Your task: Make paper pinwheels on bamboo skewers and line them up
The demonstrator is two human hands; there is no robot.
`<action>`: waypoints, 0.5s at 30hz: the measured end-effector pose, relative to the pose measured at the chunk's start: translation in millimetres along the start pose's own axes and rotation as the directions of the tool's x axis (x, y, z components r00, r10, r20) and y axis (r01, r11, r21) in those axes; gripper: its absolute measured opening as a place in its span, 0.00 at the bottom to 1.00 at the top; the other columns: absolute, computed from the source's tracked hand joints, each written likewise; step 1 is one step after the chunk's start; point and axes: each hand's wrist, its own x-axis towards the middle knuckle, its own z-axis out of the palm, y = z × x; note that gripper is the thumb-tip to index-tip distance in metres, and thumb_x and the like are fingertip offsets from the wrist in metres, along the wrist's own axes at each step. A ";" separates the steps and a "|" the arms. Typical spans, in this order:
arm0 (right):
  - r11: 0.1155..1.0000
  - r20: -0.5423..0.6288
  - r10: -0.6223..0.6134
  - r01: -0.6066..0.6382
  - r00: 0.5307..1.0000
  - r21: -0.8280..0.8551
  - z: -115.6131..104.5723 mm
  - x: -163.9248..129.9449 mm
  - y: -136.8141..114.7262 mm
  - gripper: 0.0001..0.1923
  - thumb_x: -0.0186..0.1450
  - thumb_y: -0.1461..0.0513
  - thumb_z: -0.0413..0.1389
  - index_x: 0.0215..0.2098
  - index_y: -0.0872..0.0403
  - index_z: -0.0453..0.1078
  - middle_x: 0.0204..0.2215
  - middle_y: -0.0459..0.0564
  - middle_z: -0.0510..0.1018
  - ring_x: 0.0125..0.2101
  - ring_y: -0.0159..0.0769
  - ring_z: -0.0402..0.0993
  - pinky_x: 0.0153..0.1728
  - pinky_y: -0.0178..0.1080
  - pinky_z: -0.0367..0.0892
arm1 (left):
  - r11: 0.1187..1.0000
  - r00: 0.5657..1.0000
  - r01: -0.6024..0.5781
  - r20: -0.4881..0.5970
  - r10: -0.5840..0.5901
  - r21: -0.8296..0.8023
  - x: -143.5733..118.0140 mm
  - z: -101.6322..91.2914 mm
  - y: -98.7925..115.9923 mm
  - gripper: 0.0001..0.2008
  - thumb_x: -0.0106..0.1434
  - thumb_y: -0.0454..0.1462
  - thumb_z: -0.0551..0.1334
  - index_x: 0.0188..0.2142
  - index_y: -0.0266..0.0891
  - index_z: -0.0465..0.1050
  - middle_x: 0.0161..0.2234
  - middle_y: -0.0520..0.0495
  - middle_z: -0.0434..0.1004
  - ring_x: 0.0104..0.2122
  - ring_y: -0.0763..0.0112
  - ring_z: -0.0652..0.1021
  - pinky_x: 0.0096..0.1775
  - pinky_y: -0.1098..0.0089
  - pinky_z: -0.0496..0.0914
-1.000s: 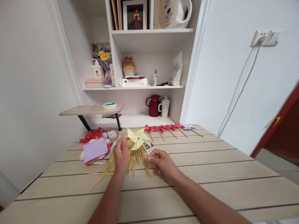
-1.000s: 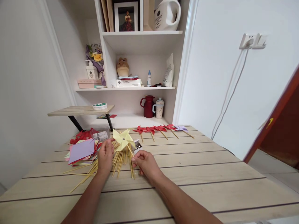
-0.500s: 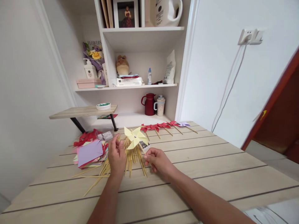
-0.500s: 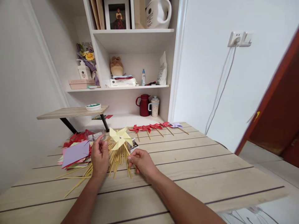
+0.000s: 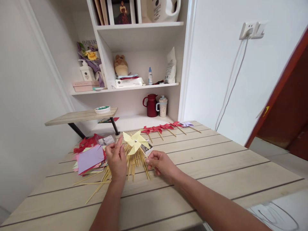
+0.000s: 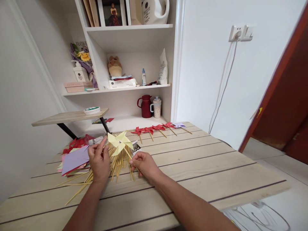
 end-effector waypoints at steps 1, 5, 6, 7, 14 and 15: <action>1.000 -0.003 0.005 -0.005 1.000 -0.003 0.1 -0.1 -0.3 0.14 0.52 0.55 0.64 0.26 0.54 0.65 0.17 0.41 0.75 0.11 0.21 0.54 0.13 0.28 0.49 | 1.000 1.000 -0.010 -0.001 0.010 0.000 0.0 0.1 0.2 0.14 0.69 0.39 0.57 0.49 0.42 0.79 0.40 0.45 0.63 0.37 0.67 0.71 0.41 0.66 0.70; 1.000 0.005 0.006 -0.006 1.000 -0.009 0.0 0.4 0.2 0.15 0.52 0.55 0.65 0.26 0.54 0.65 0.16 0.42 0.75 0.11 0.21 0.53 0.13 0.29 0.48 | 1.000 1.000 -0.023 0.006 0.023 -0.007 0.4 -0.4 2.8 0.13 0.69 0.39 0.58 0.48 0.42 0.79 0.39 0.46 0.63 0.36 0.68 0.70 0.40 0.67 0.70; 1.000 0.010 0.006 -0.006 1.000 -0.004 -0.1 0.7 0.7 0.15 0.52 0.55 0.65 0.26 0.54 0.65 0.16 0.42 0.75 0.10 0.21 0.53 0.13 0.29 0.49 | 1.000 1.000 -0.022 0.012 0.022 -0.008 0.5 -0.6 3.7 0.13 0.69 0.39 0.59 0.48 0.42 0.79 0.39 0.46 0.63 0.35 0.68 0.70 0.39 0.67 0.70; 1.000 0.015 0.007 -0.007 1.000 0.003 -0.2 0.9 1.5 0.15 0.52 0.55 0.65 0.25 0.54 0.65 0.17 0.42 0.75 0.10 0.21 0.53 0.13 0.29 0.49 | 1.000 1.000 -0.021 0.015 0.021 -0.009 0.6 -0.8 4.4 0.13 0.69 0.39 0.59 0.47 0.42 0.79 0.38 0.47 0.63 0.35 0.69 0.70 0.39 0.67 0.70; 1.000 0.022 -0.006 0.005 1.000 0.007 -1.1 1.9 6.6 0.14 0.54 0.56 0.65 0.25 0.53 0.66 0.17 0.43 0.76 0.11 0.21 0.52 0.13 0.30 0.49 | 1.000 1.000 -0.008 0.015 0.008 -0.008 -0.6 -1.5 4.7 0.12 0.69 0.39 0.59 0.46 0.42 0.80 0.38 0.46 0.64 0.38 0.65 0.72 0.41 0.65 0.71; 1.000 0.024 -0.003 0.003 1.000 0.005 -1.2 1.9 6.8 0.14 0.53 0.56 0.65 0.25 0.53 0.66 0.17 0.43 0.76 0.11 0.21 0.52 0.13 0.30 0.49 | 1.000 1.000 -0.007 0.011 0.007 -0.005 -0.9 -1.4 4.7 0.12 0.69 0.39 0.59 0.46 0.42 0.80 0.38 0.46 0.64 0.38 0.66 0.72 0.41 0.65 0.71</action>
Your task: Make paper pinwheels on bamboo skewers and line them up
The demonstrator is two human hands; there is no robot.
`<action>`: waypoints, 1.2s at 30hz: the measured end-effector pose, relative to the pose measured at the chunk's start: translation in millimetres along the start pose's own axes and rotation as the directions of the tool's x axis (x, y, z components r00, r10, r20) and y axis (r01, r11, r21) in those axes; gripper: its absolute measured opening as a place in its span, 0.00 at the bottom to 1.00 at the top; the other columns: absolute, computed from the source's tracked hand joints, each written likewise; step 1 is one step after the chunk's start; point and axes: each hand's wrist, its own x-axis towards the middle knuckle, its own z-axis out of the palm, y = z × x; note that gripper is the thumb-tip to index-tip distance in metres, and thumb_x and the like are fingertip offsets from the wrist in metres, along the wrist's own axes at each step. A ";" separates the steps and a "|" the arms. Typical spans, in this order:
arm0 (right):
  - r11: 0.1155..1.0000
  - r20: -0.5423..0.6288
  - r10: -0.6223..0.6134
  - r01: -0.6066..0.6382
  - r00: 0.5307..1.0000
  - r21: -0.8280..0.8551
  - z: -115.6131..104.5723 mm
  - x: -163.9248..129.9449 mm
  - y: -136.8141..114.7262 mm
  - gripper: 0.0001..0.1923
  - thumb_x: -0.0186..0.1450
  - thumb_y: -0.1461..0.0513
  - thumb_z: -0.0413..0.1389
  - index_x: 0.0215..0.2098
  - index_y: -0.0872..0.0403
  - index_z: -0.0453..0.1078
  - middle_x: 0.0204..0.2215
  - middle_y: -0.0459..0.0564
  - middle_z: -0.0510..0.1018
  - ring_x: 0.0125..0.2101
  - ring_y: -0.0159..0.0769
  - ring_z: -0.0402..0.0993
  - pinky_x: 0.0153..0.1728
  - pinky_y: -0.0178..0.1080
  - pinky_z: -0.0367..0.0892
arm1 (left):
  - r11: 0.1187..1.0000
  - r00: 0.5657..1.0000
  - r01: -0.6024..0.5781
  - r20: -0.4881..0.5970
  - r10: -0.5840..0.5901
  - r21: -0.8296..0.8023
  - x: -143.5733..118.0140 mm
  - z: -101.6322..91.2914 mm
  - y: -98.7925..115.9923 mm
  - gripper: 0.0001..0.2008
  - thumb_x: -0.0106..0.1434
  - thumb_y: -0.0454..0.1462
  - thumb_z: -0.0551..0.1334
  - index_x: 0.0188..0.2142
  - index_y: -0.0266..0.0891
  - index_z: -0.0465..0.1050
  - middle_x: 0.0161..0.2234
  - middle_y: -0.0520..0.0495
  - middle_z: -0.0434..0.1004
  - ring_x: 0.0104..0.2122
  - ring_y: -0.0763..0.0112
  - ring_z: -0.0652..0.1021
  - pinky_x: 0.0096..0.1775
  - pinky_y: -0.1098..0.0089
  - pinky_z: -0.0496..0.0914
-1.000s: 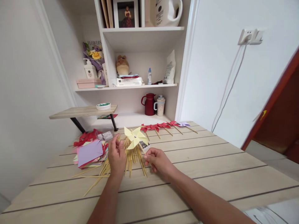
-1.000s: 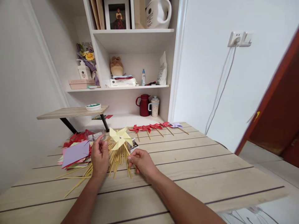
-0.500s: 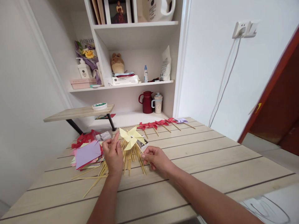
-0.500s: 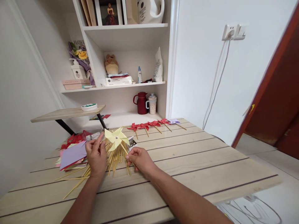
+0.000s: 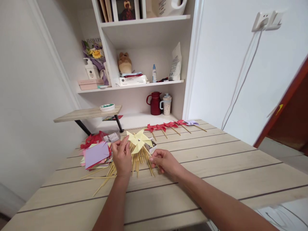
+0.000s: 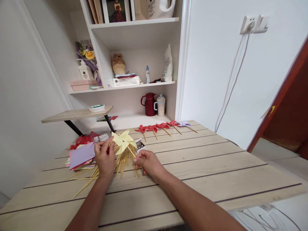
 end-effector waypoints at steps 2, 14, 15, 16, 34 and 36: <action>1.000 0.006 0.006 -0.006 1.000 -0.007 0.1 0.0 0.0 0.15 0.52 0.55 0.66 0.25 0.53 0.66 0.17 0.43 0.76 0.11 0.21 0.52 0.13 0.29 0.49 | 1.000 1.000 0.010 -0.001 -0.010 0.003 -0.4 0.3 0.4 0.12 0.69 0.38 0.59 0.46 0.42 0.80 0.37 0.46 0.64 0.37 0.67 0.71 0.41 0.65 0.71; 1.000 0.011 0.010 -0.009 1.000 -0.026 -0.2 0.7 1.1 0.15 0.53 0.54 0.65 0.25 0.54 0.66 0.17 0.43 0.76 0.11 0.21 0.54 0.12 0.28 0.51 | 1.000 1.000 0.001 -0.030 -0.001 0.013 -1.2 1.8 0.2 0.11 0.68 0.38 0.60 0.42 0.40 0.81 0.36 0.47 0.68 0.35 0.69 0.74 0.39 0.67 0.71; 1.000 0.010 0.009 -0.009 1.000 -0.026 0.0 0.6 0.9 0.15 0.53 0.54 0.65 0.25 0.54 0.66 0.17 0.43 0.76 0.11 0.21 0.54 0.12 0.28 0.51 | 1.000 0.999 0.006 -0.032 -0.006 0.011 -1.2 1.6 0.6 0.11 0.68 0.39 0.60 0.42 0.40 0.81 0.35 0.47 0.68 0.35 0.69 0.74 0.39 0.67 0.70; 1.000 0.009 0.010 -0.010 1.000 -0.024 0.2 0.5 0.6 0.15 0.53 0.54 0.65 0.25 0.54 0.66 0.17 0.43 0.76 0.11 0.21 0.54 0.12 0.28 0.51 | 1.000 0.999 0.015 -0.035 -0.015 0.006 -1.1 1.3 1.2 0.11 0.68 0.39 0.59 0.42 0.40 0.80 0.35 0.47 0.68 0.35 0.69 0.74 0.40 0.67 0.70; 0.990 -0.138 -0.068 0.084 0.988 0.114 -5.5 1.8 -10.6 0.17 0.53 0.51 0.65 0.26 0.53 0.66 0.17 0.41 0.76 0.09 0.21 0.55 0.12 0.31 0.56 | 0.955 0.938 0.230 0.305 -0.165 -0.188 -5.1 6.4 14.7 0.15 0.65 0.47 0.60 0.44 0.41 0.76 0.37 0.46 0.69 0.32 0.66 0.73 0.34 0.66 0.71; 0.990 -0.140 -0.075 0.091 0.987 0.111 -6.8 0.2 -14.2 0.17 0.53 0.51 0.65 0.27 0.53 0.66 0.18 0.41 0.76 0.10 0.21 0.55 0.12 0.30 0.57 | 0.945 0.935 0.230 0.324 -0.147 -0.234 -5.8 7.0 17.4 0.14 0.66 0.47 0.59 0.42 0.41 0.76 0.37 0.45 0.72 0.35 0.65 0.75 0.37 0.65 0.71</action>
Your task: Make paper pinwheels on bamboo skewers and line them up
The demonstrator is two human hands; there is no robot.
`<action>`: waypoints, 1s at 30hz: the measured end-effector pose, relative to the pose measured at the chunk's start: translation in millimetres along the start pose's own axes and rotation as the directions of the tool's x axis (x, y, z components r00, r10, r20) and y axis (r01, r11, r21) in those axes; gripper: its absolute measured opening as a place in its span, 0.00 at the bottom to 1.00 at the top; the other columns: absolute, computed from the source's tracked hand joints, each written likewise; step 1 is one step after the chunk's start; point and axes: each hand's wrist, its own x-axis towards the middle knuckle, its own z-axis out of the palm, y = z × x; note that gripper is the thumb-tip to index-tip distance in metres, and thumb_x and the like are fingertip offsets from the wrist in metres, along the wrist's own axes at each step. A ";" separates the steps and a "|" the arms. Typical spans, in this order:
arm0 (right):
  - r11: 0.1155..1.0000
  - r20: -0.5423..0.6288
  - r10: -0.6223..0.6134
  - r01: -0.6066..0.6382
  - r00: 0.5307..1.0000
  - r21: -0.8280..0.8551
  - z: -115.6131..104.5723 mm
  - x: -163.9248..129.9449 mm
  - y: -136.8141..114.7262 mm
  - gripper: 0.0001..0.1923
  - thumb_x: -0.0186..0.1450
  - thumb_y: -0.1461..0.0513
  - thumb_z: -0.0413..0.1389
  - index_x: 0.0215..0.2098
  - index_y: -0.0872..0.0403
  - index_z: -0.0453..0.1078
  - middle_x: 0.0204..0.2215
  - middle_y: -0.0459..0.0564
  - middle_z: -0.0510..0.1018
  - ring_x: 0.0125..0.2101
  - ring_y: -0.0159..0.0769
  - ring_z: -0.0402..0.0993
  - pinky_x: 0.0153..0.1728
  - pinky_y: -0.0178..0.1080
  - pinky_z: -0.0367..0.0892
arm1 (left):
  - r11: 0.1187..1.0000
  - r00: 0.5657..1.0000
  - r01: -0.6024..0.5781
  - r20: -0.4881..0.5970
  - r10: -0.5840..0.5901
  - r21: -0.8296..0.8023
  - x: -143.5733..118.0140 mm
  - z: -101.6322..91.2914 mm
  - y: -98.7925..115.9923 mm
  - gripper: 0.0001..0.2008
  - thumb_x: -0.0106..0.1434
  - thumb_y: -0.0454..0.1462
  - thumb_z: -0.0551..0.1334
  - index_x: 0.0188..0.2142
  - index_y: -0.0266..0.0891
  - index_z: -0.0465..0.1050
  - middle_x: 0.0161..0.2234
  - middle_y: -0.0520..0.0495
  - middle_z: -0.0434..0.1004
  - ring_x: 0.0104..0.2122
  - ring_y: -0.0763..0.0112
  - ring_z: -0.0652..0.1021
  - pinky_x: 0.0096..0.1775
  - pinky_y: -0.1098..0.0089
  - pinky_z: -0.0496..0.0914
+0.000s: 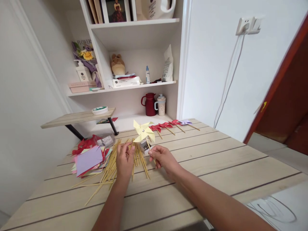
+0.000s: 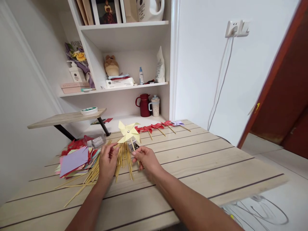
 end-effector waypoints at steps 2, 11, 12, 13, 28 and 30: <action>1.000 0.002 -0.004 0.004 1.000 -0.003 -0.5 -1.0 -2.4 0.16 0.53 0.52 0.65 0.27 0.53 0.67 0.18 0.41 0.76 0.10 0.21 0.55 0.13 0.30 0.57 | 0.996 0.999 0.035 0.029 -0.033 -0.083 -1.6 1.2 1.4 0.15 0.66 0.48 0.58 0.40 0.40 0.76 0.36 0.45 0.75 0.36 0.64 0.76 0.38 0.66 0.71; 1.000 0.043 0.031 -0.031 0.999 -0.005 3.0 -0.6 3.2 0.15 0.52 0.54 0.65 0.27 0.53 0.66 0.17 0.41 0.76 0.09 0.21 0.54 0.12 0.30 0.55 | 0.822 0.902 0.413 0.300 -0.311 -0.391 -10.2 8.5 6.2 0.30 0.63 0.62 0.55 0.32 0.36 0.75 0.17 0.58 0.57 0.15 0.79 0.57 0.17 0.74 0.52; 0.999 0.053 0.037 -0.036 0.998 -0.009 2.9 -0.4 4.1 0.15 0.52 0.54 0.65 0.27 0.54 0.66 0.17 0.41 0.76 0.09 0.21 0.54 0.12 0.29 0.55 | 0.809 0.896 0.432 0.293 -0.333 -0.400 -10.1 8.6 6.7 0.31 0.63 0.62 0.54 0.31 0.36 0.75 0.17 0.58 0.56 0.15 0.79 0.57 0.17 0.75 0.51; 0.999 0.065 0.038 -0.038 0.997 -0.013 2.7 -0.4 4.8 0.15 0.53 0.54 0.65 0.27 0.54 0.66 0.17 0.42 0.77 0.10 0.21 0.54 0.12 0.29 0.55 | 0.795 0.890 0.448 0.286 -0.354 -0.410 -9.8 8.5 7.2 0.31 0.63 0.62 0.54 0.31 0.36 0.75 0.17 0.58 0.56 0.15 0.79 0.57 0.17 0.75 0.51; 0.998 0.101 0.053 -0.049 0.994 -0.038 3.4 -1.1 7.0 0.14 0.53 0.55 0.65 0.25 0.54 0.66 0.17 0.41 0.76 0.10 0.21 0.53 0.13 0.30 0.55 | 0.687 0.876 0.474 0.220 -0.429 -0.551 -8.7 8.3 -4.9 0.23 0.55 0.55 0.69 0.30 0.36 0.74 0.19 0.59 0.58 0.19 0.81 0.59 0.21 0.78 0.54; 0.998 0.100 0.057 -0.052 0.993 -0.047 3.5 -2.0 5.8 0.14 0.53 0.55 0.65 0.25 0.54 0.66 0.17 0.42 0.76 0.10 0.21 0.54 0.13 0.30 0.55 | 0.695 0.884 0.459 0.207 -0.419 -0.553 -8.4 8.3 -5.0 0.22 0.56 0.55 0.68 0.30 0.36 0.73 0.20 0.58 0.61 0.20 0.81 0.60 0.22 0.78 0.56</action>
